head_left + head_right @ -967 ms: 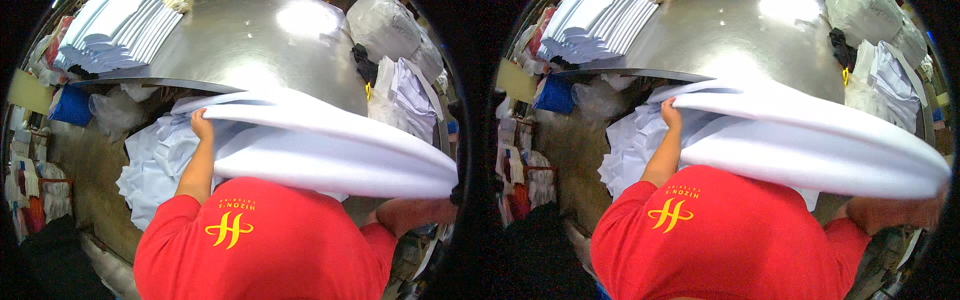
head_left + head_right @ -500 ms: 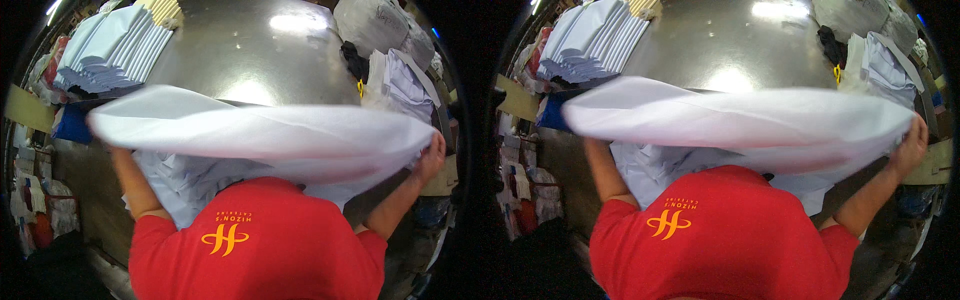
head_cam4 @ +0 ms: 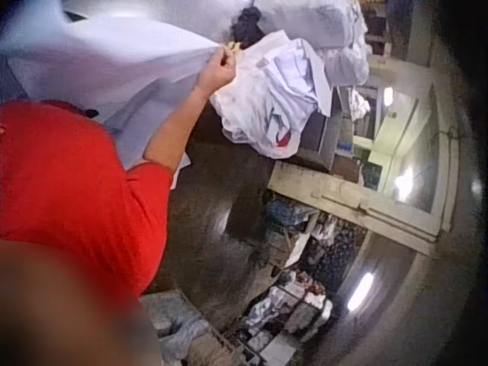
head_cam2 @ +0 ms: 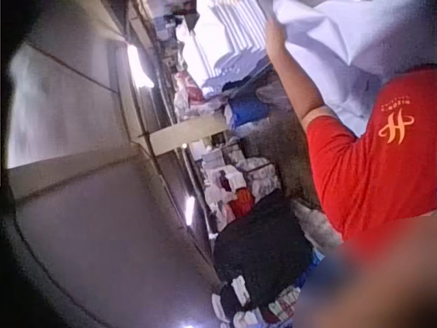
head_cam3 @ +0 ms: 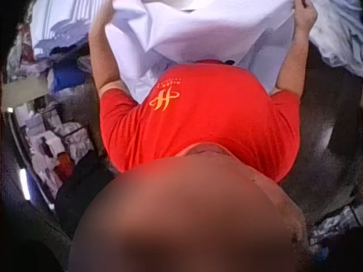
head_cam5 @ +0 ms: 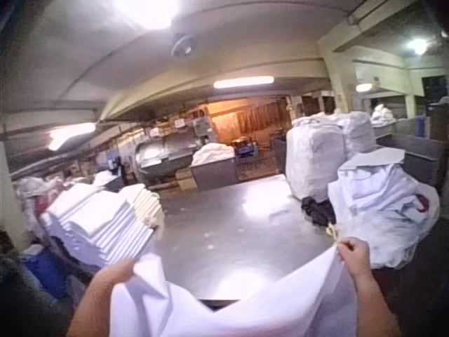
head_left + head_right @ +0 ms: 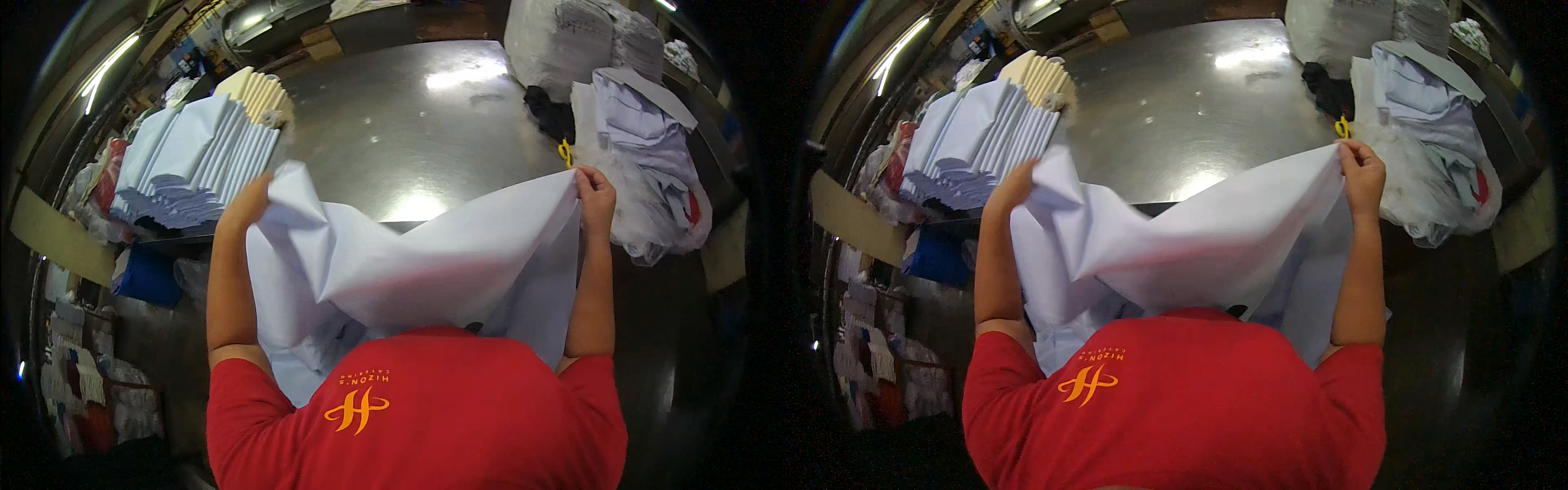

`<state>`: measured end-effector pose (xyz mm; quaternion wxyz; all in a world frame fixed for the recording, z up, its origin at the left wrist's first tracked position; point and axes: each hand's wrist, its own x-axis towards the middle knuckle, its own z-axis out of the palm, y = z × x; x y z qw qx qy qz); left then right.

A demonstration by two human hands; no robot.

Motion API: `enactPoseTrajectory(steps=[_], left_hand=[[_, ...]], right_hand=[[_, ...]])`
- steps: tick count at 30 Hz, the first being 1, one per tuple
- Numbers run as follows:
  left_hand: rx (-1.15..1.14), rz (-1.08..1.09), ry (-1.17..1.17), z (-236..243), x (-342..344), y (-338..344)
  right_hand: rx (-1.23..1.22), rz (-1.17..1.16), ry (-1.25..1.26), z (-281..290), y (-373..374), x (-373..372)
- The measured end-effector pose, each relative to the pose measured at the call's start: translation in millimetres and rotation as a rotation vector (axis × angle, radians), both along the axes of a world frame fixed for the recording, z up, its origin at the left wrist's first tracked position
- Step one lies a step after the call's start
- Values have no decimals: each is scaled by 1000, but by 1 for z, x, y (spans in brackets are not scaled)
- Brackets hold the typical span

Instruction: The person unfolds a large white sheet on a metal table, smooths it, and uses yellow-handled scissors to cut along the folded edge. The cut piece is then folded and placed aside.

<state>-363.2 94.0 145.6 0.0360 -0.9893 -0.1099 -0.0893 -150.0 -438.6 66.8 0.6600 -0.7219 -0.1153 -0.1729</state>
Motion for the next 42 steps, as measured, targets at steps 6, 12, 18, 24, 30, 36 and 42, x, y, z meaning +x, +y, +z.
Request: enactPoseTrajectory(steps=[6,12,18,24,30,36,42], left_hand=[[-725,-444,-212,-23,16,-154],[-472,-428,-574,-66,27,-260],[-474,-34,-716,-132,9,-188],[-383,333,-849,-226,-65,-87],[-462,412,-750,-296,-107,-66],[-583,772,-830,-374,-110,-44],[-1361,883,-1724,-369,-190,53]], right_hand=[[-438,350,-286,34,59,-59],[-671,588,-447,65,110,-123],[-689,496,-453,72,76,-127],[-395,-231,-383,95,-51,-45],[-516,-1117,-404,125,-193,-15],[-362,-1338,-203,105,-232,7],[-195,-703,-100,23,-184,18]])
